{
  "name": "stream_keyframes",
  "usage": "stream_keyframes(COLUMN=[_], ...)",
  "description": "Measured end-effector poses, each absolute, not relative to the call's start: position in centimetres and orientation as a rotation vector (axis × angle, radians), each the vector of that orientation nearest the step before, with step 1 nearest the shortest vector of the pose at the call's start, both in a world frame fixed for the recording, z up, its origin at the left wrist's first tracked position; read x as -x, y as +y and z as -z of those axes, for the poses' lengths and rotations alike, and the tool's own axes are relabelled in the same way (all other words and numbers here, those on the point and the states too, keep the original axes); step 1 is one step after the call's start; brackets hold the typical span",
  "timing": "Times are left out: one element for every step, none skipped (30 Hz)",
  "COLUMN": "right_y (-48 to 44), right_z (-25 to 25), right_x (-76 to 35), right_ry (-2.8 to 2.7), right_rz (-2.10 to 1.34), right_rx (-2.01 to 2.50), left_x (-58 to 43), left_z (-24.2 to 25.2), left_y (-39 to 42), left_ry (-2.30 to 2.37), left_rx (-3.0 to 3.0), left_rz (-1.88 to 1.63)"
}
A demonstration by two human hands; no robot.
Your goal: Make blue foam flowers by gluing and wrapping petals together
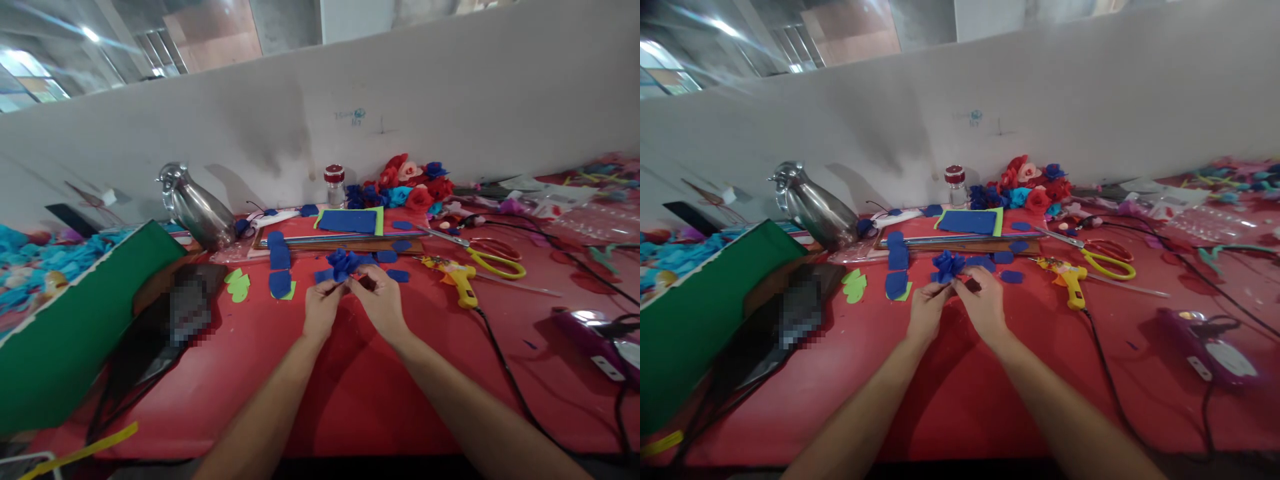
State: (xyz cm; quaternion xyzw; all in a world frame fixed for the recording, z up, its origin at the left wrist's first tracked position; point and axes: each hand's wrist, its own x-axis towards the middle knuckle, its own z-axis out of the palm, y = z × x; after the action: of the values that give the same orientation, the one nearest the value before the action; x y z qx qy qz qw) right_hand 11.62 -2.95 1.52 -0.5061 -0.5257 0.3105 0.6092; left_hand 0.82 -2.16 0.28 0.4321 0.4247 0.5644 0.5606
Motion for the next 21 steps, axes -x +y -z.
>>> stream_keyframes(right_y=[-3.02,-3.08,-3.15,-3.20,-3.25,-3.29,-3.34,-3.38,-3.42,-3.46,-3.50,-3.54,-3.57,-3.61,-3.64,-3.67,-3.70,-3.73,-3.76,-3.80,-3.83], right_z=[-1.53,-1.54,-1.56,-1.59,-1.63,-1.69,-1.74,-1.79,-1.83,-1.86,-1.87,-1.88,-1.87,-1.85,-1.84,-1.83,-1.82,-1.82,-1.82,-1.82,-1.83], right_x=[-11.59,-11.56,-11.54,-11.52,-11.51,-11.51,-11.50,-11.49,-11.48,-11.47,-11.45,-11.44,-11.43,-11.43,-11.43,-11.44,-11.44,-11.44,-11.43,-11.42,-11.40], right_ry=[-1.224,-1.231,-1.236,-1.238,-1.240,-1.246,-1.257,-1.271,-1.286,-1.300,-1.313,-1.323,-1.333,-1.343,-1.355,-1.366,-1.375,-1.384,-1.393,-1.404,-1.420], right_rz=[-0.709,-0.703,-0.695,-0.683,-0.667,-0.648,-0.629,-0.612,-0.596,-0.579,-0.563,-0.548,-0.537,-0.529,-0.523,-0.519,-0.516,-0.513,-0.505,-0.493,-0.479], right_rx=[1.166,1.165,1.169,1.175,1.182,1.188,1.190,1.191,1.190,1.190,1.192,1.194,1.192,1.189,1.185,1.181,1.178,1.174,1.170,1.168,1.165], left_x=[-0.82,-0.83,-0.84,-0.85,-0.87,-0.88,-0.88,-0.88,-0.87,-0.87,-0.86,-0.86,-0.86,-0.86,-0.86,-0.87,-0.87,-0.87,-0.87,-0.86,-0.85], left_z=[-0.27,-0.27,-0.27,-0.29,-0.33,-0.38,-0.45,-0.54,-0.63,-0.72,-0.80,-0.86,-0.91,-0.93,-0.93,-0.92,-0.90,-0.88,-0.86,-0.85,-0.84], left_y=[-2.15,-2.15,-2.14,-2.14,-2.14,-2.15,-2.17,-2.20,-2.23,-2.25,-2.27,-2.29,-2.29,-2.28,-2.25,-2.22,-2.20,-2.17,-2.16,-2.15,-2.14], left_ry=[0.989,0.976,0.962,0.949,0.938,0.930,0.926,0.926,0.928,0.933,0.938,0.940,0.938,0.931,0.922,0.911,0.897,0.882,0.864,0.844,0.824], left_rx=[-1.008,-0.995,-0.983,-0.973,-0.969,-0.971,-0.976,-0.981,-0.986,-0.990,-0.993,-0.994,-0.994,-0.990,-0.978,-0.957,-0.932,-0.905,-0.880,-0.863,-0.852], left_rz=[-1.339,-1.351,-1.362,-1.373,-1.380,-1.383,-1.383,-1.381,-1.376,-1.372,-1.367,-1.363,-1.361,-1.361,-1.365,-1.374,-1.381,-1.385,-1.384,-1.373,-1.358])
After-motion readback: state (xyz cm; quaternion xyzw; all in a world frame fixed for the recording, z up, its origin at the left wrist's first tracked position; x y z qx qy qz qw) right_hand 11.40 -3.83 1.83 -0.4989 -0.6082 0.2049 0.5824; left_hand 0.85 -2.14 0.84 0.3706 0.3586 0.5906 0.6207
